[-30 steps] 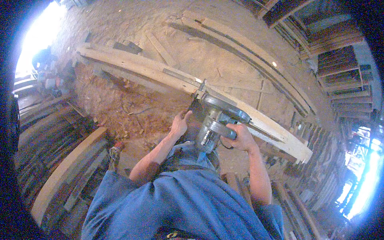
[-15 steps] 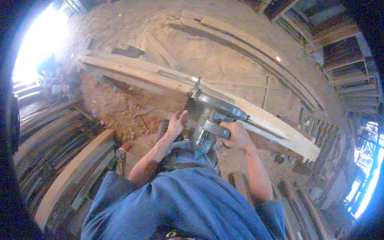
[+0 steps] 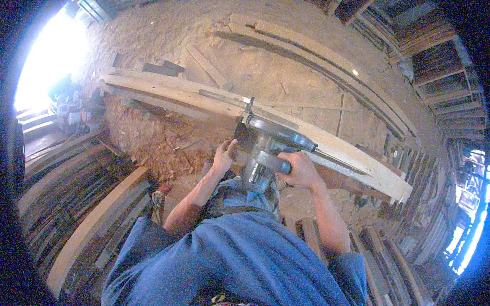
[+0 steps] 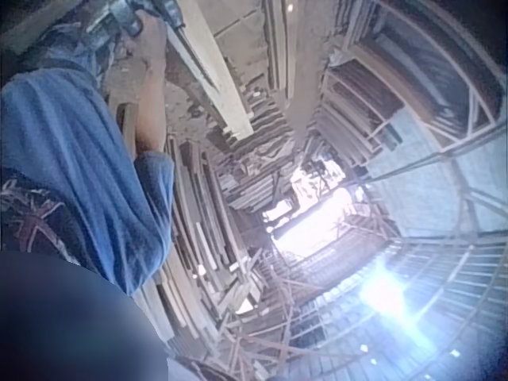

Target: The person uses a circular saw to cut a long wooden plank on a workbench. They guide the saw along the plank, make a cut, then reposition the plank and continue cutting another section.

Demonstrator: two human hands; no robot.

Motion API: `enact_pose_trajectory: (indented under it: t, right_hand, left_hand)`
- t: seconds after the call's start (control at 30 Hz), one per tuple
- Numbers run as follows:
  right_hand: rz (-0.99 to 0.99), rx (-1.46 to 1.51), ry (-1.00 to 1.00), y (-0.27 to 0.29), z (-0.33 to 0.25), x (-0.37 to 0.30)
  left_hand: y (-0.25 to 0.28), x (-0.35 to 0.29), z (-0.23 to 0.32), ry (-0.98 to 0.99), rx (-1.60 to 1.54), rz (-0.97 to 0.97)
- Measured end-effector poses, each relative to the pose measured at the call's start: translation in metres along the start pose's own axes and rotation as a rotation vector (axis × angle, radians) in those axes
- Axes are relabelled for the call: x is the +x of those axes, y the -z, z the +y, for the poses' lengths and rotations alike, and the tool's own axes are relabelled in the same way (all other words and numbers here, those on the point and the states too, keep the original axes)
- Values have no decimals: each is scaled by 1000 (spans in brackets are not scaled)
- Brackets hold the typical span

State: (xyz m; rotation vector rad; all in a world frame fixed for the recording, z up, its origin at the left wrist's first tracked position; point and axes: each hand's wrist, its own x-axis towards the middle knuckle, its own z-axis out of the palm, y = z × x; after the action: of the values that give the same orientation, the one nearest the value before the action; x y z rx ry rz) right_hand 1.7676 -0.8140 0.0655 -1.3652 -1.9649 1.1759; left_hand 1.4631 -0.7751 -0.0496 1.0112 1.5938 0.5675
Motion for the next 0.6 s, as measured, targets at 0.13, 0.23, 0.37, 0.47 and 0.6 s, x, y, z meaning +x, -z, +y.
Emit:
enact_pose_trajectory:
  t: [0.13, 0.23, 0.37, 0.47, 0.6]
  right_hand:
    - [7, -26, 28, 2, -3, 1]
    - [-19, -19, 4, 2, -5, 2]
    - [13, -14, 31, 2, -6, 1]
    - [-8, 14, 15, 3, -5, 1]
    - [-6, -8, 14, 2, -5, 1]
  left_hand:
    - [-2, 1, -2, -23, 25, 21]
    - [-2, 2, -5, -26, 27, 28]
    - [-2, 4, -8, 17, 41, 26]
    - [-2, 5, -9, -8, 53, 28]
    - [-2, 5, -11, -35, 26, 46]
